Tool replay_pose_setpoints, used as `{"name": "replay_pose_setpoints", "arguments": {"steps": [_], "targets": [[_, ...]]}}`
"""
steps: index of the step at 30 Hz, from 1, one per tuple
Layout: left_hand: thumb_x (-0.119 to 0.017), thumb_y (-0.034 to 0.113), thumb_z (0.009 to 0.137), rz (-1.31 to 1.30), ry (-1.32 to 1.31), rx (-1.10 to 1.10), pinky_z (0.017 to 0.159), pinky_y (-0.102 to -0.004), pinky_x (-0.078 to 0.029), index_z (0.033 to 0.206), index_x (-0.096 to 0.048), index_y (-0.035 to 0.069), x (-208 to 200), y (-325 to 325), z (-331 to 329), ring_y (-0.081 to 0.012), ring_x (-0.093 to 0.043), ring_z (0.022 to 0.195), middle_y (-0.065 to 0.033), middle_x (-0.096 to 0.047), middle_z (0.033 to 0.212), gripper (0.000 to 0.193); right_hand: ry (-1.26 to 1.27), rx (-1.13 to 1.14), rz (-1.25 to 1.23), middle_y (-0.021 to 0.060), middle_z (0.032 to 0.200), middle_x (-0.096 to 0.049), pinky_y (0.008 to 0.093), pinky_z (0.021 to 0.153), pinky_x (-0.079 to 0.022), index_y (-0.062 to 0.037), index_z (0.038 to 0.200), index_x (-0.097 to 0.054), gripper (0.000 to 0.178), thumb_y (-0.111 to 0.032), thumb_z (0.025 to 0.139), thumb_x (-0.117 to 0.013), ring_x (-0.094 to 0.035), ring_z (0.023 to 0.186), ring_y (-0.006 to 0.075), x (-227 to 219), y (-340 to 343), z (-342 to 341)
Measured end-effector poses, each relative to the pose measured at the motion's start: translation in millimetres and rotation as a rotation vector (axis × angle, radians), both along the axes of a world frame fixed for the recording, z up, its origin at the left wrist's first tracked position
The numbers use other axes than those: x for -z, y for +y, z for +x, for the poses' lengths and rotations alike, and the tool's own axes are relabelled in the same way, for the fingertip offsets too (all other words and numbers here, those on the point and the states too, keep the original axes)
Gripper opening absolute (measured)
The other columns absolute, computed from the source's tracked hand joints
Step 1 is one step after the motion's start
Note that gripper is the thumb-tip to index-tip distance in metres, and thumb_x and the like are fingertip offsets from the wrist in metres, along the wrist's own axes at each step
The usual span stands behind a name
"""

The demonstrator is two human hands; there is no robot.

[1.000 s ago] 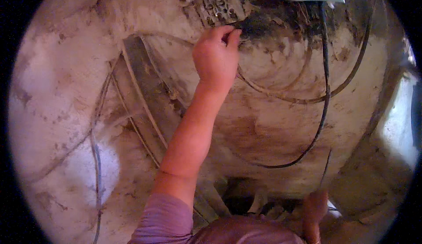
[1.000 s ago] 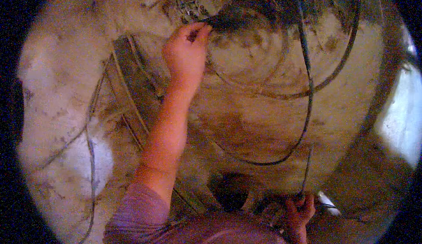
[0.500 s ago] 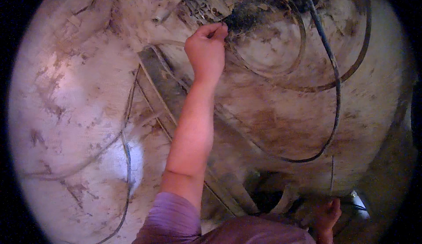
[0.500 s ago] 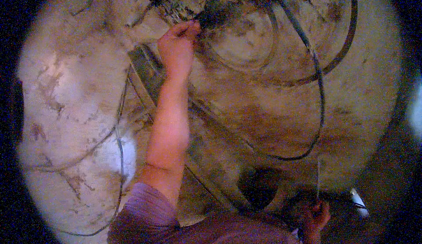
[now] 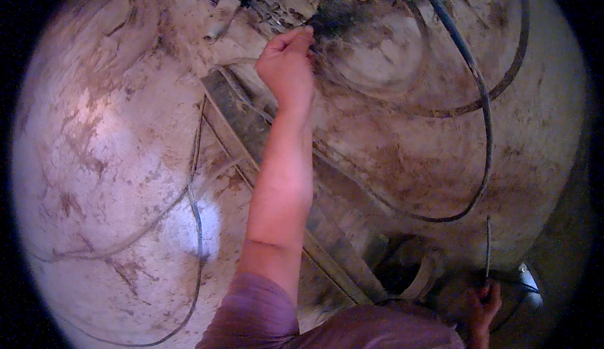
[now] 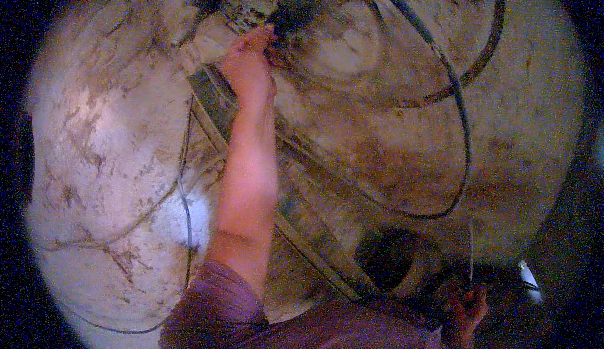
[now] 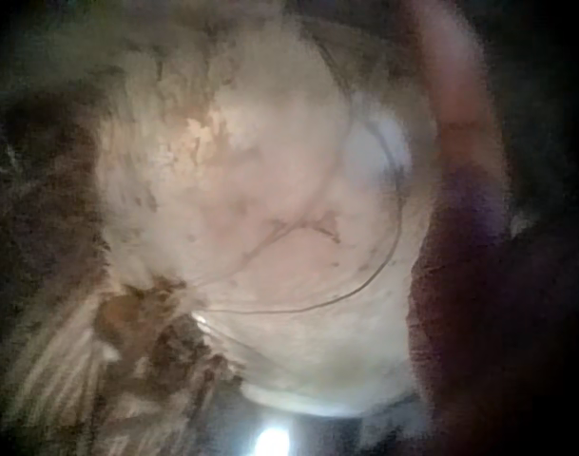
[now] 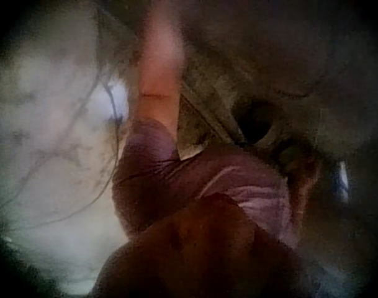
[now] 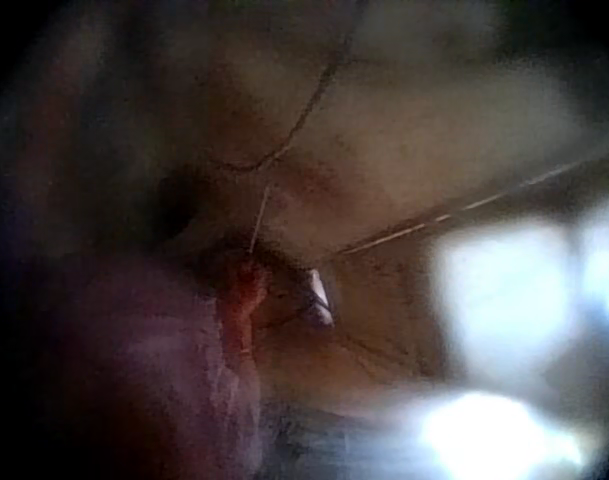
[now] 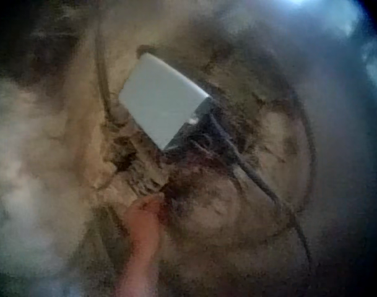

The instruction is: The person uses a flashlight and a screwdriver to work on an electrical junction box mounted on a wall. They repeatedly loosen and tighten screws on the terminals while manipulating the wires. The person then closes the junction box cover and walks away.

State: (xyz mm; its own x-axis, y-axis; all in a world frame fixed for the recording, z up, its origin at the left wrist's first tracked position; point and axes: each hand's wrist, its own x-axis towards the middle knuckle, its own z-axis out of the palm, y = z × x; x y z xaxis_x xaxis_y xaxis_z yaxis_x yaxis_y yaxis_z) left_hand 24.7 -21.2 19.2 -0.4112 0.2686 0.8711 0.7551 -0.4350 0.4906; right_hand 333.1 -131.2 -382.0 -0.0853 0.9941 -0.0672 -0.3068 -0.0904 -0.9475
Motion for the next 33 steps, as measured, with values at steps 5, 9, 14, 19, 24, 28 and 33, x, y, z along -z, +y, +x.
{"name": "replay_pose_setpoints", "arguments": {"steps": [5, 9, 14, 19, 24, 28, 33], "targets": [[-0.070, 0.007, 0.073, -0.008, 0.023, -0.078, 0.047, -0.0206, -0.039, 0.075, -0.067, -0.001, -1, 3, 4, -0.0064, -0.050, 0.050, -0.0022, -0.060, 0.061, 0.009, -0.231, 0.084, 0.139, -0.0058, 0.063, -0.035, 0.0203, 0.051, -0.028, -0.0090, 0.076, -0.045, 0.023, 0.001, 0.067, -0.064, -0.031, 0.060, 0.0063, 63, 5, 5], [-0.070, 0.007, 0.072, 0.008, 0.057, -0.095, 0.047, -0.0210, -0.039, 0.074, -0.067, -0.001, -3, 4, 6, -0.0066, -0.050, 0.050, -0.0025, -0.060, 0.061, 0.009, -0.234, 0.077, 0.169, -0.0058, 0.063, -0.034, 0.0201, 0.051, -0.028, -0.0086, 0.075, -0.044, 0.024, 0.003, 0.068, -0.063, -0.030, 0.059, 0.0054, 67, 10, 5], [-0.070, 0.006, 0.072, -0.001, 0.060, -0.053, 0.047, -0.0214, -0.038, 0.074, -0.067, -0.001, -6, 5, 5, -0.0069, -0.049, 0.050, -0.0032, -0.061, 0.062, 0.008, -0.074, -0.014, 0.019, -0.0066, 0.063, -0.032, 0.0197, 0.050, -0.027, -0.0080, 0.078, -0.046, 0.022, 0.003, 0.069, -0.062, -0.028, 0.058, 0.0040, 49, 12, 3], [-0.070, 0.005, 0.071, -0.037, 0.057, -0.054, 0.047, -0.0214, -0.038, 0.072, -0.066, -0.001, -10, 1, 5, -0.0069, -0.049, 0.050, -0.0036, -0.061, 0.062, 0.007, 0.018, -0.069, -0.008, -0.0054, 0.061, -0.036, 0.0206, 0.048, -0.031, -0.0085, 0.081, -0.049, 0.020, 0.001, 0.071, -0.063, -0.032, 0.055, 0.0049, 80, 24, -2], [-0.069, 0.006, 0.070, -0.055, -0.005, -0.075, 0.048, -0.0221, -0.039, 0.069, -0.065, -0.001, -14, 2, 6, -0.0082, -0.050, 0.051, -0.0039, -0.061, 0.061, 0.008, -0.022, -0.165, 0.207, -0.0038, 0.057, -0.044, 0.0227, 0.046, -0.039, -0.0081, 0.083, -0.051, 0.027, -0.004, 0.068, -0.074, -0.038, 0.048, 0.0091, 26, 26, -20], [-0.068, 0.006, 0.070, -0.050, -0.008, -0.075, 0.049, -0.0231, -0.039, 0.069, -0.065, -0.002, -15, 0, 3, -0.0097, -0.050, 0.051, -0.0044, -0.061, 0.060, 0.009, -0.262, -0.097, 0.453, -0.0019, 0.056, -0.047, 0.0232, 0.045, -0.037, -0.0061, 0.081, -0.052, 0.032, -0.009, 0.063, -0.078, -0.039, 0.049, 0.0088, 9, 28, -34], [-0.068, 0.006, 0.070, -0.053, -0.054, -0.002, 0.049, -0.0238, -0.040, 0.068, -0.064, -0.002, -15, -2, 12, -0.0104, -0.051, 0.051, -0.0051, -0.061, 0.060, 0.009, -0.296, -0.171, 0.506, 0.0005, 0.056, -0.047, 0.0250, 0.044, -0.038, -0.0046, 0.086, -0.055, 0.036, -0.012, 0.061, -0.080, -0.040, 0.050, 0.0082, 3, 29, -44]]}}
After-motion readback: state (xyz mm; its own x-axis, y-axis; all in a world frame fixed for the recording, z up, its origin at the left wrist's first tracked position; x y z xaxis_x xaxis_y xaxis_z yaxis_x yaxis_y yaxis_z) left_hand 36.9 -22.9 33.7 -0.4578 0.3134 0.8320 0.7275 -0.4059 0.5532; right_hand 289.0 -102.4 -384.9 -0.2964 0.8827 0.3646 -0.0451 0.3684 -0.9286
